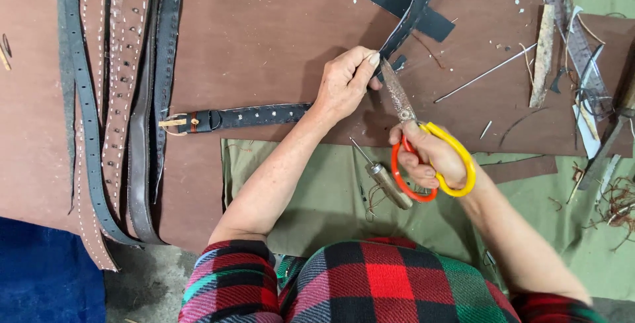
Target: Trimming the edges of a leather belt with scissors and using an awl to mark or punch holes on a workbench.
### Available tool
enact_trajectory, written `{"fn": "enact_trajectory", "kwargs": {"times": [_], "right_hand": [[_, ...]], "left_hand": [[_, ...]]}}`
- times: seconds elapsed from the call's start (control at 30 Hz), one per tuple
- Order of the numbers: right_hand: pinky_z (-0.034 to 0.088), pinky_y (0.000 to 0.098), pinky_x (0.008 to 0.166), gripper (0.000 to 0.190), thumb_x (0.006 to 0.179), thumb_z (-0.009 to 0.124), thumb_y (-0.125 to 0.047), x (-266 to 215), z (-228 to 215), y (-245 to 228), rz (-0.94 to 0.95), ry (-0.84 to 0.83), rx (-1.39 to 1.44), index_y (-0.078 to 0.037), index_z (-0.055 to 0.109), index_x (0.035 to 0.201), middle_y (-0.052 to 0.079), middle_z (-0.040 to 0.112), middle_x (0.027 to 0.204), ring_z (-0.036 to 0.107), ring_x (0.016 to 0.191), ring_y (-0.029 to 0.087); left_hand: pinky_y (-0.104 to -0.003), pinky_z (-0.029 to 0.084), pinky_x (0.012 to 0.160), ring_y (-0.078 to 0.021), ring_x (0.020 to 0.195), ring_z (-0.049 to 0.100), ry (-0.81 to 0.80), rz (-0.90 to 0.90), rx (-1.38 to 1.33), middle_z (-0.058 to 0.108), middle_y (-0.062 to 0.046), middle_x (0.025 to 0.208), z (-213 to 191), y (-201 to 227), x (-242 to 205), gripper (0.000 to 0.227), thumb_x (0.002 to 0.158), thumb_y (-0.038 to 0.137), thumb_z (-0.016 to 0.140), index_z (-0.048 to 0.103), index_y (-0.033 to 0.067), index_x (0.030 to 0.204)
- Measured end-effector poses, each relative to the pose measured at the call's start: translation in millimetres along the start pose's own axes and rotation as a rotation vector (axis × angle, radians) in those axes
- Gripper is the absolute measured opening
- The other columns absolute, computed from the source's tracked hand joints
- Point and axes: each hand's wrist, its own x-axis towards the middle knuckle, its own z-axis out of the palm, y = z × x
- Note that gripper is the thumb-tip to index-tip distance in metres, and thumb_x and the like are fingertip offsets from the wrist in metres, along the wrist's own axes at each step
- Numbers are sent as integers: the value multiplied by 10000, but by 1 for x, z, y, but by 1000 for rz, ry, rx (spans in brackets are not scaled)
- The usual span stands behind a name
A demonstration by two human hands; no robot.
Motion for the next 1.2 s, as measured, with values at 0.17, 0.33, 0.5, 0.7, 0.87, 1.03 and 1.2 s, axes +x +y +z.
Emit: {"fn": "enact_trajectory", "kwargs": {"times": [0.17,0.33,0.5,0.7,0.87,1.03,1.2], "right_hand": [[343,254,116,489,1101,404,-461,4,-5,15,-109,-104,115,7,523,1174,16,375,612,420,263,72],[376,289,134,508,1109,390,-388,-14,9,0,-251,-8,-151,97,540,1107,78,457,600,463,258,108],[398,269,141,593,1111,332,-462,-20,-6,11,-235,-39,-94,100,513,1158,74,449,595,477,250,110],[397,227,151,628,1106,298,-537,-10,-12,17,-177,-131,46,51,498,1202,35,440,627,478,296,66],[412,223,156,623,1109,265,-538,-6,-10,14,-159,-150,54,35,488,1210,20,441,641,475,305,50],[421,232,156,617,1112,252,-527,-7,-9,14,-155,-153,51,34,487,1213,17,451,647,480,305,50],[389,241,167,567,1102,374,-464,-15,5,-1,-234,15,-135,73,515,1220,86,465,631,457,304,90]], "left_hand": [[-211,505,527,-108,576,624,12,-97,-230,728,-113,650,-3,12,-3,259,1053,256,552,726,135,906],[-208,530,530,-107,559,617,15,-132,-299,717,-131,636,-4,10,-3,244,1052,248,568,735,113,938],[-204,565,549,-113,592,672,3,-90,-343,722,-149,653,-3,1,-2,241,1059,236,572,742,92,966],[-211,534,538,-99,558,601,-10,-70,-307,712,-124,645,-3,5,-2,219,1060,235,572,739,112,990],[-215,540,548,-98,566,602,-4,-64,-310,718,-126,659,-5,5,-4,219,1061,243,579,739,110,992],[-210,531,549,-96,563,591,-14,-57,-313,717,-119,661,-4,5,-3,224,1064,254,572,733,117,991],[-203,534,526,-102,563,626,-40,-102,-322,732,-136,679,-5,2,0,223,1058,268,581,730,118,988]]}}
